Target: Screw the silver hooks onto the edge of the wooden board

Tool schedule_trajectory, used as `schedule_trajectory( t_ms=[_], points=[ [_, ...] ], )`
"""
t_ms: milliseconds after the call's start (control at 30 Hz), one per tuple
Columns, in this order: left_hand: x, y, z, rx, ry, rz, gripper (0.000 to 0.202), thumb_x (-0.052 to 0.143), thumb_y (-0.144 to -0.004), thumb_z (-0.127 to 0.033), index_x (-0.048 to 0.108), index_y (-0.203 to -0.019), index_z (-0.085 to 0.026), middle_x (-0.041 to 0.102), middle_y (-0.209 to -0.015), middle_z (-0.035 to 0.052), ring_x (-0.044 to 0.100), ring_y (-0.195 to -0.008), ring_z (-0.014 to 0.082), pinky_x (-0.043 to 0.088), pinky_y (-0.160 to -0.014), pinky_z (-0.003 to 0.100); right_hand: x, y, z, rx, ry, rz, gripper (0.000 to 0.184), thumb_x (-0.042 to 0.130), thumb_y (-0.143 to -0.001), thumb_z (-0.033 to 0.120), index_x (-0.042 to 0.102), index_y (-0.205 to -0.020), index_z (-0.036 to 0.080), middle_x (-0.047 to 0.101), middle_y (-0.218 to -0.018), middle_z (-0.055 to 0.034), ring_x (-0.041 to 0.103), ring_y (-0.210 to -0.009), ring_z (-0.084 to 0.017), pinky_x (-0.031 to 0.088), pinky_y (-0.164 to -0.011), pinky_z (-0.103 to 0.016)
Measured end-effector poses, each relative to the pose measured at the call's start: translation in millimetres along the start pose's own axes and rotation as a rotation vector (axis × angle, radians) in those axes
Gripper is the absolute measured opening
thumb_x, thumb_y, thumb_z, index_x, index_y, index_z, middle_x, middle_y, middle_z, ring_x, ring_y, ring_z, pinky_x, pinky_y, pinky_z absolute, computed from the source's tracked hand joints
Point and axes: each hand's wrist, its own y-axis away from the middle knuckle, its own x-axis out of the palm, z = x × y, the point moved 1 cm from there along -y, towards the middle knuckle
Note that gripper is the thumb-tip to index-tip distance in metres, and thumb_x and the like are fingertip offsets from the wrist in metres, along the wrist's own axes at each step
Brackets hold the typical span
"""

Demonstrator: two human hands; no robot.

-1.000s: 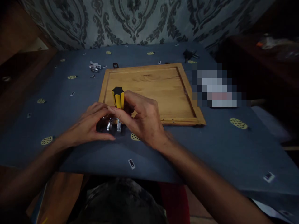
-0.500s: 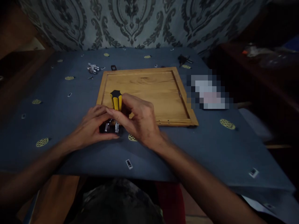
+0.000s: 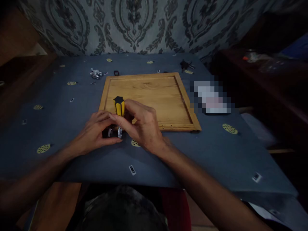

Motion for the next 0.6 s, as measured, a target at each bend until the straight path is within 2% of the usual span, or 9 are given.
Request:
schedule_trajectory(
  t_ms=[233, 367, 467, 600],
  points=[
    [2.6, 2.3, 2.9, 0.065, -0.019, -0.065, 0.035, 0.074, -0.092, -0.054, 0.072, -0.109, -0.024, 0.071, -0.113, 0.0062, 0.062, -0.110, 0.0297, 0.050, -0.093, 0.044, -0.8, -0.4, 3.2, -0.098, 0.029, -0.025, 0.027, 0.068, -0.098, 0.027, 0.057, -0.075, 0.019, 0.059, -0.069, 0.0027, 0.056, -0.062, -0.011, 0.043, -0.060, -0.025],
    [9.4, 6.5, 10.2, 0.095, 0.001, -0.146, 0.036, 0.067, -0.095, -0.058, 0.070, -0.115, -0.028, 0.070, -0.105, 0.0044, 0.064, -0.101, 0.0294, 0.050, -0.086, 0.044, -2.5, -2.7, 6.2, -0.189, 0.007, 0.000, 0.033, 0.062, -0.102, 0.032, 0.053, -0.074, 0.019, 0.051, -0.070, 0.0045, 0.050, -0.062, -0.008, 0.042, -0.060, -0.023],
    [16.2, 8.5, 16.9, 0.117, -0.009, -0.198, 0.038, 0.065, -0.095, -0.063, 0.070, -0.112, -0.029, 0.069, -0.102, 0.0036, 0.064, -0.099, 0.0297, 0.050, -0.087, 0.044, -3.5, -4.2, 5.8, -0.166, -0.004, 0.023, 0.034, 0.058, -0.104, 0.037, 0.049, -0.076, 0.020, 0.048, -0.070, 0.0054, 0.049, -0.062, -0.008, 0.041, -0.060, -0.023],
    [20.3, 9.6, 21.2, 0.120, 0.001, -0.212, 0.038, 0.067, -0.094, -0.061, 0.070, -0.113, -0.029, 0.069, -0.101, 0.0026, 0.064, -0.096, 0.0292, 0.050, -0.086, 0.044, -3.8, -4.2, 6.8, -0.143, -0.042, 0.045, 0.036, 0.056, -0.104, 0.042, 0.045, -0.076, 0.022, 0.048, -0.072, 0.0047, 0.048, -0.064, -0.009, 0.043, -0.062, -0.025]
  ],
)
